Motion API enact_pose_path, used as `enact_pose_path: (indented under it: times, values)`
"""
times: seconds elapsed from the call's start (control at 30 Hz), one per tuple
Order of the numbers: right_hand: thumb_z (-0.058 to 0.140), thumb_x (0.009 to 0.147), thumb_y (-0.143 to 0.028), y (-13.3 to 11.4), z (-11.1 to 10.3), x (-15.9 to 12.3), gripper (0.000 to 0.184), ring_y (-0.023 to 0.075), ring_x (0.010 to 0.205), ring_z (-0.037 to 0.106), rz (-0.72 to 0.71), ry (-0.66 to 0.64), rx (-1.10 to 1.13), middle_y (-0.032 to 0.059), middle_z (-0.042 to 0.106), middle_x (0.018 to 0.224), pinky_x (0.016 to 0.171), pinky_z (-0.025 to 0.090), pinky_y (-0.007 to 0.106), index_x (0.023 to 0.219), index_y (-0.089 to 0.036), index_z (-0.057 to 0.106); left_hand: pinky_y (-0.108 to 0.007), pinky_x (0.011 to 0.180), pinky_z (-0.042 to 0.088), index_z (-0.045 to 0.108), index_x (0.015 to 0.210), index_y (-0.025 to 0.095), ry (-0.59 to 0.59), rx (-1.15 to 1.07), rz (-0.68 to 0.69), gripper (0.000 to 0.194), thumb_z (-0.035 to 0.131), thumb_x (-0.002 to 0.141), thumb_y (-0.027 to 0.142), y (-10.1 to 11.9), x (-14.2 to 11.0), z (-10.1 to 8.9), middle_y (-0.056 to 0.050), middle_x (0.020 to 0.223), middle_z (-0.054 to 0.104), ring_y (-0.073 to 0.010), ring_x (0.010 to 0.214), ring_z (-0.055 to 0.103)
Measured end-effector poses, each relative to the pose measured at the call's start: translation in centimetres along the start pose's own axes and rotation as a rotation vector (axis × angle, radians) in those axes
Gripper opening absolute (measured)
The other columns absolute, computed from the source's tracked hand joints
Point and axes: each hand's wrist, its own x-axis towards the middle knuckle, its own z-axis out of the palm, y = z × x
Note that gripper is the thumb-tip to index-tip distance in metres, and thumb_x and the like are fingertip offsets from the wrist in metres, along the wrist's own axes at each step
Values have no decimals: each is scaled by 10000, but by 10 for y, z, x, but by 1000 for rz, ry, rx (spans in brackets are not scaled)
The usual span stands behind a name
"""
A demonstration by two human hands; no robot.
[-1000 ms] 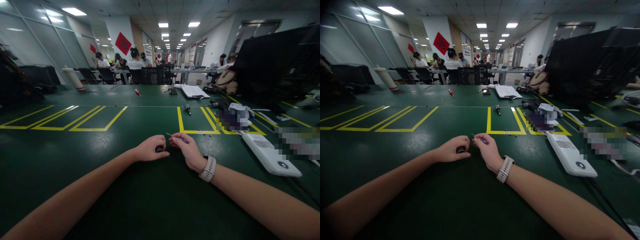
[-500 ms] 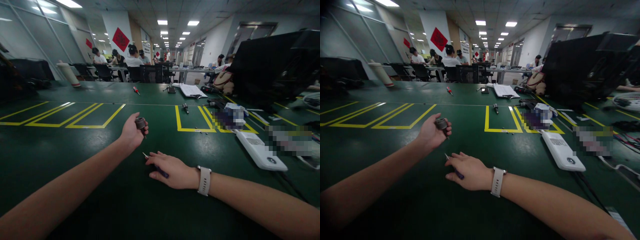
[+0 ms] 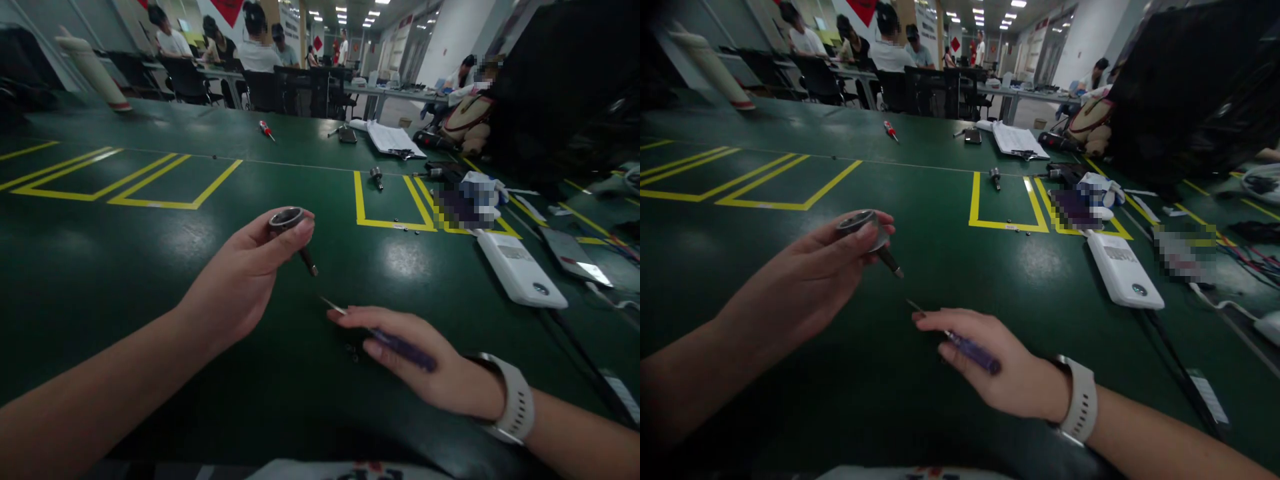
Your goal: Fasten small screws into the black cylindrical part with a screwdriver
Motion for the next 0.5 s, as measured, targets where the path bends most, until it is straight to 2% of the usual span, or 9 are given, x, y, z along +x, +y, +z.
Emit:
enact_pose_path:
  times: [0.1,0.2,0.3,0.5]
  values:
    - [487,865,-263,8,-4,5,211,184,888,643,176,234,372,66,699,939,855,483,390,1005,-194,629,-231,663,471,632,951,198,-18,66,-7,286,681,670,225,-1,-7,5,18,772,586,-146,784,579]
    - [479,867,-336,15,-4,7,264,134,587,614,256,369,560,5,650,582,822,476,371,772,-168,658,-230,596,483,610,1021,211,-57,30,-95,359,682,671,232,-7,-11,8,7,774,599,-137,707,599]
    - [493,858,-353,20,-3,5,305,96,481,542,291,367,550,-36,571,469,881,432,352,654,-172,628,-267,647,514,594,1058,202,-71,-36,-185,383,659,682,167,-14,-14,7,-28,865,631,-159,755,625]
    - [492,857,-361,25,-1,-3,285,105,496,537,287,254,371,-37,559,488,761,471,322,663,-187,607,-390,835,512,630,1008,166,-53,-115,-266,333,581,696,60,-15,-16,0,-69,932,655,-238,933,619]
